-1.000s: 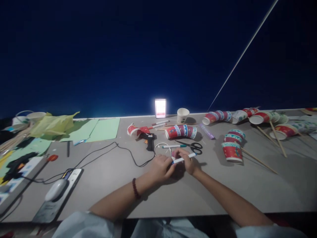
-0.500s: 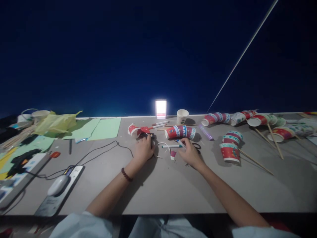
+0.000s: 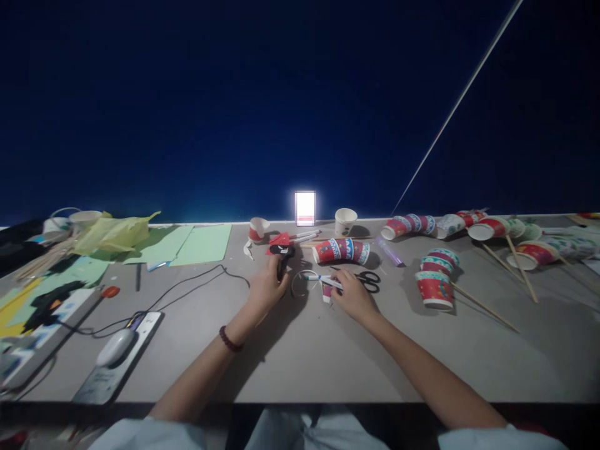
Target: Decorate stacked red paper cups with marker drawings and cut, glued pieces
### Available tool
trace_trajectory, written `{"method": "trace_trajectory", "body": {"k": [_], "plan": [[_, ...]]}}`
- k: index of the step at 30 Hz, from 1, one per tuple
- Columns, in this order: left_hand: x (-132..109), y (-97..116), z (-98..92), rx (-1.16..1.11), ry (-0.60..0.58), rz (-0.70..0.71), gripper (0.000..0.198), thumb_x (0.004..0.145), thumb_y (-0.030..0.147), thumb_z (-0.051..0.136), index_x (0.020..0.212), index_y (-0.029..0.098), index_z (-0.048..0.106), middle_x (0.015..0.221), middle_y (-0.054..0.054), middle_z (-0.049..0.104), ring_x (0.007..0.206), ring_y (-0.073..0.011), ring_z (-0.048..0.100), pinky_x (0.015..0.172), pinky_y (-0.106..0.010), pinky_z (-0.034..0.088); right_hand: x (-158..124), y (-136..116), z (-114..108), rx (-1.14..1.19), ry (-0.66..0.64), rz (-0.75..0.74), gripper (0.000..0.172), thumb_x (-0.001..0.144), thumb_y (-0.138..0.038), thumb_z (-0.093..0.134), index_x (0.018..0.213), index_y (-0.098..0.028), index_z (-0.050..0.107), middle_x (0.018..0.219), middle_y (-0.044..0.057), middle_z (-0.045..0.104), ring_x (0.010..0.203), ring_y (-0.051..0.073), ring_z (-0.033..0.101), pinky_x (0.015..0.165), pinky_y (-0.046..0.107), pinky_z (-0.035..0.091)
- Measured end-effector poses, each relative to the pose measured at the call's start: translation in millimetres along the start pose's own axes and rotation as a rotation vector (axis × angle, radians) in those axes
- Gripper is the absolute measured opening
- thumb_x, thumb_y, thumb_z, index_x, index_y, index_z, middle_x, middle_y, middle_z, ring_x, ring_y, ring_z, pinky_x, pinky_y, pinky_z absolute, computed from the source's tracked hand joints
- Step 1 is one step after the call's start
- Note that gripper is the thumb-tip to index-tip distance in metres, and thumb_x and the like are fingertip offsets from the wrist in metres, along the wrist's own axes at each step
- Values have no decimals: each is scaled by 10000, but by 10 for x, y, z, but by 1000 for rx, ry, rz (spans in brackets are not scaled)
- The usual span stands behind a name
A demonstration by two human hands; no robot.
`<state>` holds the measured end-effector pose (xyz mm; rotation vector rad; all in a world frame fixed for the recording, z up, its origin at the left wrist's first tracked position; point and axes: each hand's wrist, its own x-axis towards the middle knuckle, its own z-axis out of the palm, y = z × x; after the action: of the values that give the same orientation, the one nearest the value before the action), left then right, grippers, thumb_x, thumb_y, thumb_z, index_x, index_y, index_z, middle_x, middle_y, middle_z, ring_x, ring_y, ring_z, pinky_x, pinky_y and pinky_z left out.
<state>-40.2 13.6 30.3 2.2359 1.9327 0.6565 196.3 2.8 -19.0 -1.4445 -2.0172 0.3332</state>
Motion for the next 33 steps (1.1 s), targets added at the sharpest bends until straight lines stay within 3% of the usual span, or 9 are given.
{"method": "trace_trajectory", "body": {"k": [5, 11, 15, 21, 27, 33], "plan": [[-68, -185, 40, -66, 50, 32, 252, 852, 309, 476, 1083, 208, 477, 850, -24, 645, 717, -177, 616, 588, -266, 408, -7, 25, 28, -43, -3, 1, 205, 762, -115, 473, 917, -191, 584, 925, 74, 618, 944, 239, 543, 848, 369, 432], [-117, -313, 132, 79, 92, 171, 286, 851, 243, 461, 1129, 210, 521, 990, -79, 661, 914, -222, 626, 652, -284, 441, 42, 39, 10, 4, 45, -34, 235, 811, -133, 459, 977, -174, 620, 965, 90, 643, 946, 239, 553, 855, 378, 445], [-131, -308, 140, 165, 108, 270, 309, 843, 214, 453, 1138, 224, 544, 1034, -86, 656, 867, -223, 630, 620, -292, 440, 96, -20, 11, -10, 66, -111, 245, 840, -127, 462, 999, -194, 636, 998, 79, 666, 955, 234, 561, 858, 370, 439], [-153, -265, 151, 173, 120, 343, 284, 829, 212, 457, 1092, 210, 567, 948, -93, 661, 815, -220, 629, 583, -293, 415, 286, -229, 74, -309, 5, -117, 168, 891, -200, 490, 941, -190, 650, 859, 90, 664, 856, 226, 544, 748, 323, 410], [-132, -372, 143, -33, 78, 141, 203, 811, 317, 497, 966, 191, 532, 730, -40, 623, 656, -192, 600, 539, -278, 362, 601, -467, 175, -462, -242, -7, 200, 924, -201, 429, 981, -187, 620, 926, 105, 655, 967, 222, 562, 675, 263, 394], [-91, -467, 109, -150, 97, -4, 238, 799, 381, 503, 954, 201, 496, 731, -5, 596, 621, -169, 564, 552, -266, 335, 766, -596, 293, -423, -291, 29, 252, 928, -248, 406, 1082, -207, 601, 970, 92, 681, 885, 213, 633, 691, 267, 429]]}}
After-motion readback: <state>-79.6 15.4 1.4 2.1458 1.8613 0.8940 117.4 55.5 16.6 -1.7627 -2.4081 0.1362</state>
